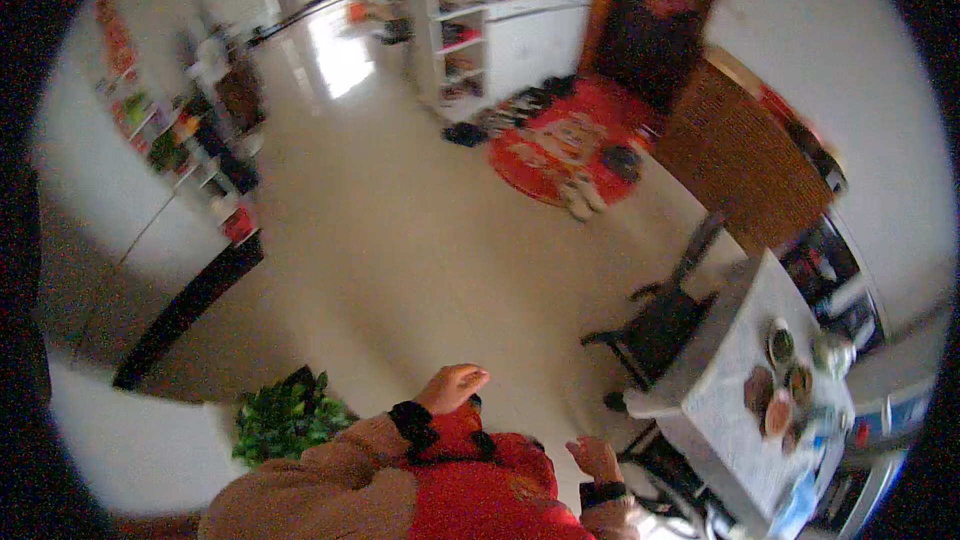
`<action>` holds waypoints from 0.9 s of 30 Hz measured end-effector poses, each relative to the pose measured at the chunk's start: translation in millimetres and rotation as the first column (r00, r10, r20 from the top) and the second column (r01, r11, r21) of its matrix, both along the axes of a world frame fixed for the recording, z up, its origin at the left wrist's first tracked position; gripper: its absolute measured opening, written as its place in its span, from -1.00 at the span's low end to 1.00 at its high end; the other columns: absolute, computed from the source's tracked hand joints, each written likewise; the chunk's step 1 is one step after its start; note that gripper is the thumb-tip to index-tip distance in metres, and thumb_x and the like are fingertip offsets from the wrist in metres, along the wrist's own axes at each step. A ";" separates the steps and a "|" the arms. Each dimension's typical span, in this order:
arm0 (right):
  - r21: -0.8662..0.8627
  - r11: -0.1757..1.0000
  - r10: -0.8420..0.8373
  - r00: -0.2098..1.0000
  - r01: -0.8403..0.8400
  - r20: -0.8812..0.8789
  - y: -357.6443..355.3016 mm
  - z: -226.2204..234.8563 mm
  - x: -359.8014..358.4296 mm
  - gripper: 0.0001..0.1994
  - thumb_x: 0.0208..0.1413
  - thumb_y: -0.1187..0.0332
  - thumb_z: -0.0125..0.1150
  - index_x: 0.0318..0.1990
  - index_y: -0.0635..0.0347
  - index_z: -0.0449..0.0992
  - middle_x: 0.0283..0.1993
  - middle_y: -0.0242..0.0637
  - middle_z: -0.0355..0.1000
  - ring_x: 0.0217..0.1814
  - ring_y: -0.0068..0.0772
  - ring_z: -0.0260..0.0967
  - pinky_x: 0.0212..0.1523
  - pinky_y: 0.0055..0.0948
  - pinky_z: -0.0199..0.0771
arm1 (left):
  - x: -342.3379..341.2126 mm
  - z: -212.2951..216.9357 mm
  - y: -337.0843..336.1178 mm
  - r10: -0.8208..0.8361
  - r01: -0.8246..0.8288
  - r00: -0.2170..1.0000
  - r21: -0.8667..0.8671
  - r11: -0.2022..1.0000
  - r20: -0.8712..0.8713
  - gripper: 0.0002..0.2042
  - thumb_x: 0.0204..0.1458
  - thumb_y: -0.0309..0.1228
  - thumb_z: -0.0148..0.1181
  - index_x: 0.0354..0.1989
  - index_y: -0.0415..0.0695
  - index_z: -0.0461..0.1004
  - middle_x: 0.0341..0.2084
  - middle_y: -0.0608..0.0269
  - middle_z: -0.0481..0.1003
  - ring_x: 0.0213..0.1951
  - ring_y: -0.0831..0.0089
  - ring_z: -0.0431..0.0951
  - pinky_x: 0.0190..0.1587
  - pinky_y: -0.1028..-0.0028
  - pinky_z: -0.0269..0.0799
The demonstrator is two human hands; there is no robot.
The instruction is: The person washes a clear plastic container and its lid under running water at the sink, then moves to the stove to stir-fry food in a wok using a spatula. The person also retrieves a container from the refrigerator and places it on the counter.
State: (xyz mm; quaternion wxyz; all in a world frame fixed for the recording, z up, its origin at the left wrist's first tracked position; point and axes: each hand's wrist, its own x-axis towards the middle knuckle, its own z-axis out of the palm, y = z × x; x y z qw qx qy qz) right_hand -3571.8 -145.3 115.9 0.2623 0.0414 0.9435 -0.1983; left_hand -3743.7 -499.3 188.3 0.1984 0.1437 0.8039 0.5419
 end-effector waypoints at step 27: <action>-0.091 0.300 -0.942 0.310 0.950 0.129 -2.6 -10.8 261.7 -0.51 0.14 -0.05 0.20 -0.10 0.26 0.61 -0.14 0.05 0.57 -0.05 0.09 0.52 -0.03 -0.09 0.53 | 44.9 13.5 317.9 -0.779 0.778 0.627 -0.036 0.627 0.004 -0.72 0.26 -0.32 0.09 -0.09 -0.32 0.56 -0.22 0.16 0.64 -0.14 0.44 0.61 -0.03 0.45 0.48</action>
